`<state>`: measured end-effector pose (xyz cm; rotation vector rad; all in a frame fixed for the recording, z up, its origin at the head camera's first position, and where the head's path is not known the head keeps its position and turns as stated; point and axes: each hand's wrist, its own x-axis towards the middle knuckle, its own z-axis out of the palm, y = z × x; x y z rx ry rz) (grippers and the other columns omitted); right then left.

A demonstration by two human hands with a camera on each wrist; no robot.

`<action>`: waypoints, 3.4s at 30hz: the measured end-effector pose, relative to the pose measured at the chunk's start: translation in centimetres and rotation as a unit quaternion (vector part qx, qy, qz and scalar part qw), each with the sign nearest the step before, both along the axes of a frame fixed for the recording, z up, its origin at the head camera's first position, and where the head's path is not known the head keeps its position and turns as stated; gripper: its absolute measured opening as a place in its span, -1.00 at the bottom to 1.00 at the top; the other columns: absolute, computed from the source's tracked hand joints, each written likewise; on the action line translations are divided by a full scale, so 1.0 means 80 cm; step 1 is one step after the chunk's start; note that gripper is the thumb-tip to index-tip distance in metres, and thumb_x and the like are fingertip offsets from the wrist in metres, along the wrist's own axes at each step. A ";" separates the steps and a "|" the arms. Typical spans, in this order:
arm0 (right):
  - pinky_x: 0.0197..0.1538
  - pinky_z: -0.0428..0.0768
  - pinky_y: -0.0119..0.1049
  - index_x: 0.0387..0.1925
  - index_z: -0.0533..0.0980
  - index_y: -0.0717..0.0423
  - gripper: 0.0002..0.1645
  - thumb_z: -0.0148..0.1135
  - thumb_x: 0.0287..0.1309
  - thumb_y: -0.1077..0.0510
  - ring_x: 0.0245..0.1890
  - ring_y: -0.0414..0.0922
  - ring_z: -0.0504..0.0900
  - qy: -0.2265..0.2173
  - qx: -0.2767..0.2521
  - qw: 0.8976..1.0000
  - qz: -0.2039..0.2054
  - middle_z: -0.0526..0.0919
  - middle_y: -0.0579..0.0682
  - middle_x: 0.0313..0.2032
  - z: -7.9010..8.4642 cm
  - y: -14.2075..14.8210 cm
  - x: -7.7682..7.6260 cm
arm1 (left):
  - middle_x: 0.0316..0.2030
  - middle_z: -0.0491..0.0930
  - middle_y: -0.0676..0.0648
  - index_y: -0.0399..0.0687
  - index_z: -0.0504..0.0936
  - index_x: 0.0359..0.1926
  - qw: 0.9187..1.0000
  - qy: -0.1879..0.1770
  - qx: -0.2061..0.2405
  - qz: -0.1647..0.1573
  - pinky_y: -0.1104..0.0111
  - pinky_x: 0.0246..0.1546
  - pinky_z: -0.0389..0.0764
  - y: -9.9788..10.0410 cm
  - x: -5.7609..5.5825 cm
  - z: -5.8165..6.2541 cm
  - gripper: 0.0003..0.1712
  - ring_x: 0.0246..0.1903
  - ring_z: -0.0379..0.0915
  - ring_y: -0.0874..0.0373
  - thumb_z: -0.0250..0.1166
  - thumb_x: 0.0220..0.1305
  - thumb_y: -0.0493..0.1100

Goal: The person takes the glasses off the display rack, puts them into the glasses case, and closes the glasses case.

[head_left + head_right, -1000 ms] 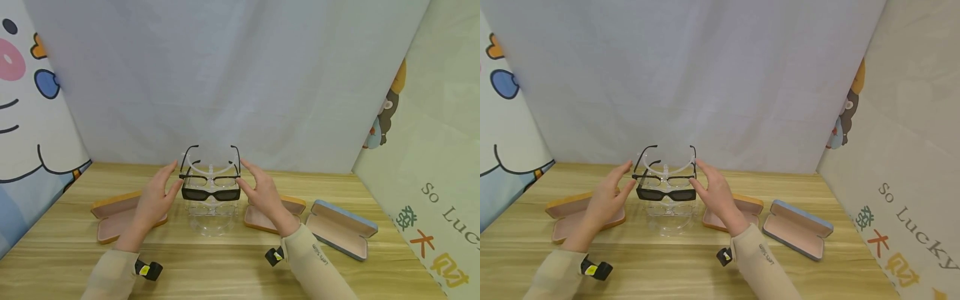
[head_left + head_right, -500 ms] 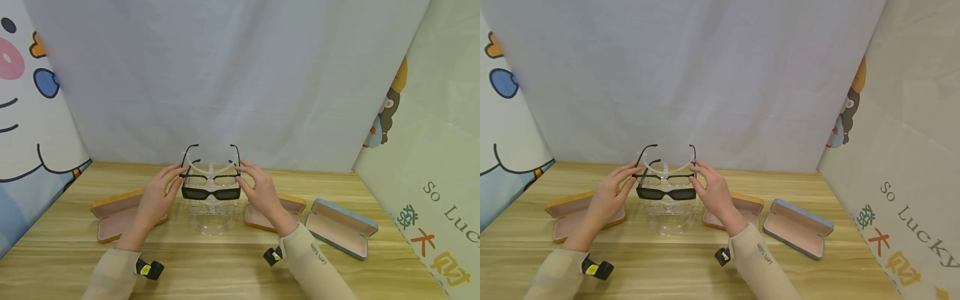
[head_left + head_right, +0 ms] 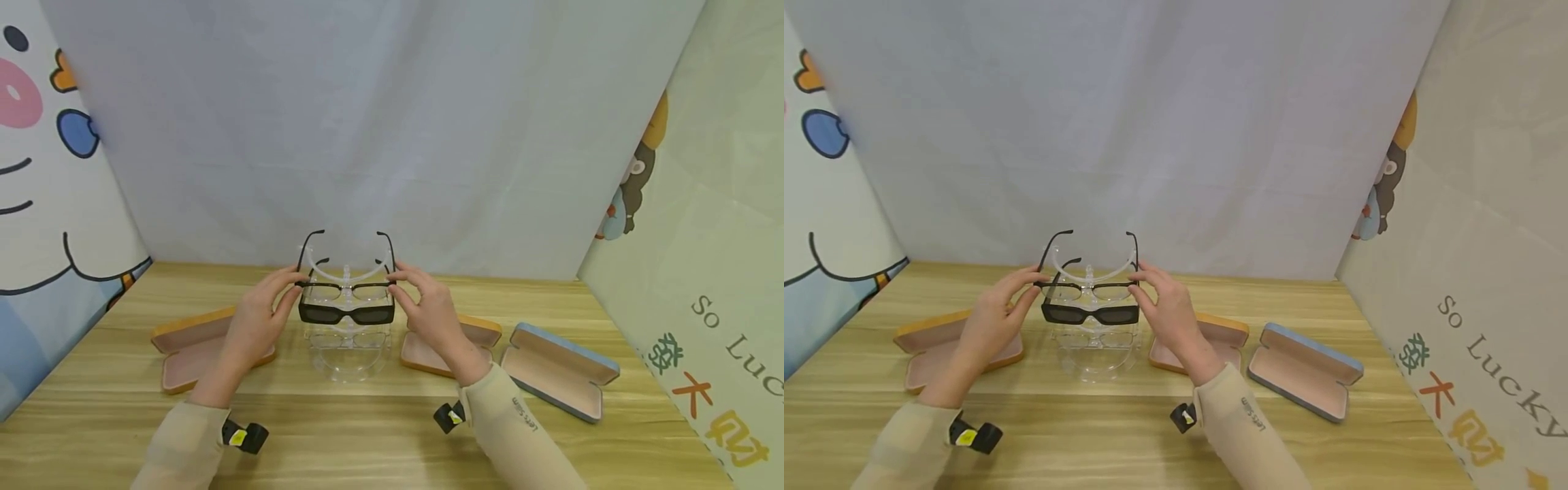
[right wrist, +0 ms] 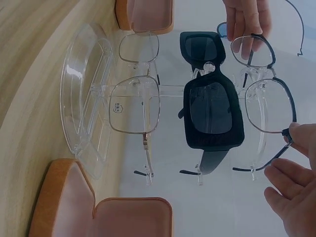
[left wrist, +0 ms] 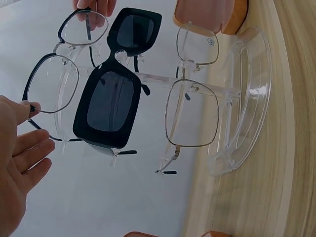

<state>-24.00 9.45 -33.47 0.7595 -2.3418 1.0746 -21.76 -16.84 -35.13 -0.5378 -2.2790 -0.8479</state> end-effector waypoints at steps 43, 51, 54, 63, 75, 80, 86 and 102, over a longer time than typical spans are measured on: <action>-0.10 0.54 -0.41 -0.13 0.57 0.13 -0.77 0.18 0.14 0.25 -0.03 -0.09 0.58 0.103 -0.081 0.991 0.017 0.58 0.03 0.02 0.018 0.049 0.040 | 0.13 0.44 -0.13 -0.10 0.57 -0.04 0.995 0.043 0.034 -0.087 0.33 -0.40 0.52 0.046 0.020 0.031 -0.74 -0.14 0.54 0.06 0.15 0.24 -0.29; 0.11 0.44 -0.42 -0.17 0.57 0.21 -0.75 0.19 0.06 0.39 0.01 -0.07 0.55 0.112 -0.121 0.985 0.041 0.60 0.13 -0.05 0.013 0.063 0.046 | 0.13 0.43 -0.17 -0.13 0.56 -0.03 0.993 0.032 0.038 -0.111 0.12 0.05 0.45 0.061 0.026 0.029 -0.74 0.15 0.33 -0.02 0.14 0.26 -0.28; 0.12 0.44 -0.41 -0.16 0.57 0.21 -0.74 0.18 0.06 0.40 0.02 -0.09 0.55 0.108 -0.124 0.986 0.040 0.60 0.14 -0.04 0.011 0.068 0.050 | 0.14 0.43 -0.16 -0.11 0.56 -0.04 0.993 0.035 0.034 -0.111 0.18 -0.01 0.50 0.066 0.027 0.027 -0.74 0.14 0.35 0.01 0.14 0.26 -0.27; -0.68 0.39 -0.60 -0.14 0.55 0.26 -0.71 0.14 0.06 0.46 0.03 -0.18 0.54 0.094 -0.151 0.983 0.055 0.58 0.22 -0.05 0.004 0.081 0.059 | 0.15 0.44 -0.08 -0.04 0.56 -0.04 0.991 0.030 0.048 -0.123 0.45 -0.47 0.45 0.079 0.030 0.020 -0.75 -0.09 0.51 0.12 0.14 0.26 -0.26; -0.77 0.19 -0.51 -0.12 0.54 0.32 -0.69 0.11 0.06 0.50 -0.18 -0.35 0.60 0.078 -0.183 0.979 0.054 0.60 0.18 -0.06 -0.012 0.094 0.067 | 0.15 0.43 -0.07 -0.02 0.54 -0.02 0.988 0.006 0.055 -0.141 0.27 -0.11 0.56 0.095 0.034 0.010 -0.75 0.08 0.41 0.10 0.11 0.29 -0.23; -0.78 0.11 -0.48 -0.12 0.54 0.32 -0.69 0.09 0.07 0.51 -0.53 -0.52 0.46 0.065 -0.187 0.979 0.049 0.60 0.23 -0.09 -0.016 0.101 0.071 | 0.15 0.44 -0.08 -0.02 0.54 -0.03 0.986 -0.003 0.067 -0.152 0.27 -0.10 0.56 0.103 0.036 0.004 -0.76 0.11 0.39 0.06 0.11 0.29 -0.23; -0.78 0.15 -0.46 -0.10 0.53 0.29 -0.72 0.07 0.13 0.44 -0.53 -0.42 0.45 0.023 -0.180 0.983 0.042 0.61 0.03 -0.06 -0.018 0.113 0.077 | 0.12 0.46 -0.07 -0.04 0.56 -0.05 0.983 0.003 0.074 -0.168 0.20 0.03 0.47 0.112 0.034 0.000 -0.76 0.14 0.36 0.05 0.12 0.28 -0.25; -0.44 0.52 -0.50 -0.11 0.51 0.35 -0.75 0.05 0.16 0.42 -0.45 -0.37 0.53 -0.007 -0.197 0.980 0.032 0.61 -0.27 -0.22 -0.029 0.129 0.086 | 0.00 0.56 0.00 -0.05 0.58 -0.02 0.977 -0.035 0.089 -0.192 0.27 0.05 0.47 0.130 0.032 -0.009 -0.73 0.10 0.39 0.09 0.12 0.27 -0.22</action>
